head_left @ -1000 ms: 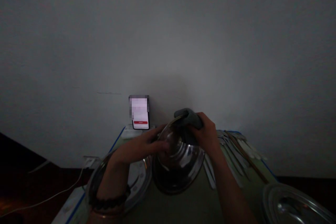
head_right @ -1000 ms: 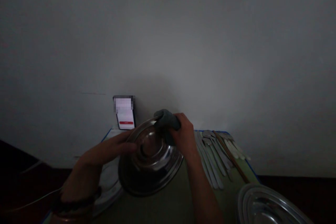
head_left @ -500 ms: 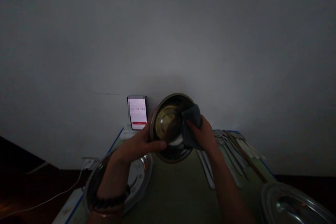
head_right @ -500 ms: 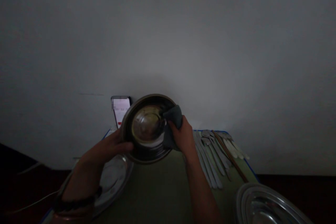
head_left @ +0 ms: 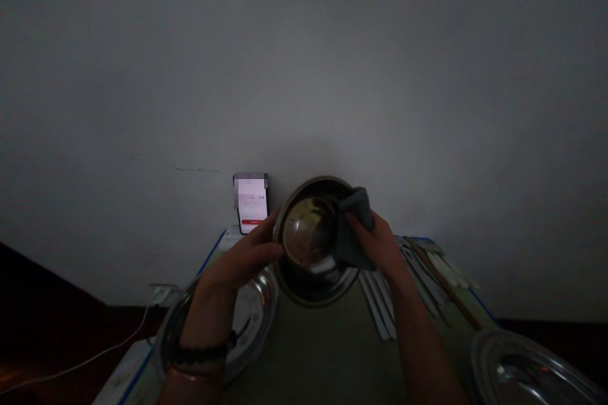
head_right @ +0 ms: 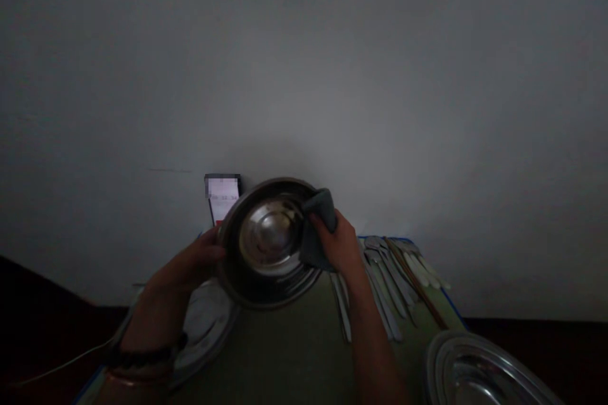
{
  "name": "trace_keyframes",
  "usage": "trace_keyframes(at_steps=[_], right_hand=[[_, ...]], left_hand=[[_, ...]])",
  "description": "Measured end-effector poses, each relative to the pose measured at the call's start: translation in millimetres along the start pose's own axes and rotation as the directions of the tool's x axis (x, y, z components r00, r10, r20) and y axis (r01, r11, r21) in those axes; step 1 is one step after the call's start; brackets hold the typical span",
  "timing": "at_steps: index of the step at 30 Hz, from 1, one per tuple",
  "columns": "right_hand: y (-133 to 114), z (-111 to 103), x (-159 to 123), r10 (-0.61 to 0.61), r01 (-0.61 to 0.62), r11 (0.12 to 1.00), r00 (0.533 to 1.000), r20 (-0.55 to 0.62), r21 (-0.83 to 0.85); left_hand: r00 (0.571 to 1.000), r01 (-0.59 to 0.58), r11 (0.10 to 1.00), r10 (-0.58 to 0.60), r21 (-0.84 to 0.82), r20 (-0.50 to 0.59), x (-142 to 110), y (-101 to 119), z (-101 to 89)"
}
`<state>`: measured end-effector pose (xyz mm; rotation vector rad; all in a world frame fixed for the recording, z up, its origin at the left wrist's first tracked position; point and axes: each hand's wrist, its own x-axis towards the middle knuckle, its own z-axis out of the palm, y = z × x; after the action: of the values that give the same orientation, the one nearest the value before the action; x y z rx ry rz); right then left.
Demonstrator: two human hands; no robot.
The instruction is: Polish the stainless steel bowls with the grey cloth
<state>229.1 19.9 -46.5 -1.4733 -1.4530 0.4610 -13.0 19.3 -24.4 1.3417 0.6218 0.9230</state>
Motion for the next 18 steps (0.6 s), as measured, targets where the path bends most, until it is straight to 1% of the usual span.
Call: trace_keyframes(at_steps=[3,5,8,10,12,15,18], right_hand=[[9,4,-6,0.031,-0.023,0.999,0.986,0.162,-0.048],[14,10,-14,0.041,-0.022,0.997,0.972,0.234,-0.080],[19,19,-31,0.030,0.004,0.992,0.965,0.261,-0.129],[20,22,-44,0.025,0.020,0.985,0.964,0.264,-0.169],[22,24,-56,0.031,0.032,0.976,0.960,0.280,-0.215],[25,21,-70,0.025,0.056,0.964,0.954,0.300,-0.260],[23,11,-77,0.003,0.066,0.961,0.969,0.249,-0.267]], left_hand=[[0.998,-0.055,0.998,0.054,-0.025,-0.039,2,1,0.7],[0.994,-0.068,0.998,0.067,-0.001,-0.084,3,5,3.3],[0.973,-0.064,0.998,0.067,0.023,-0.221,2,13,7.6],[0.951,-0.096,0.995,0.094,0.007,-0.294,-1,18,9.1],[0.946,-0.134,0.991,0.124,-0.014,-0.301,-3,22,9.3],[0.958,-0.139,0.989,0.124,-0.041,-0.258,-5,23,9.8],[0.969,-0.107,0.993,0.091,-0.056,-0.227,-2,19,15.0]])
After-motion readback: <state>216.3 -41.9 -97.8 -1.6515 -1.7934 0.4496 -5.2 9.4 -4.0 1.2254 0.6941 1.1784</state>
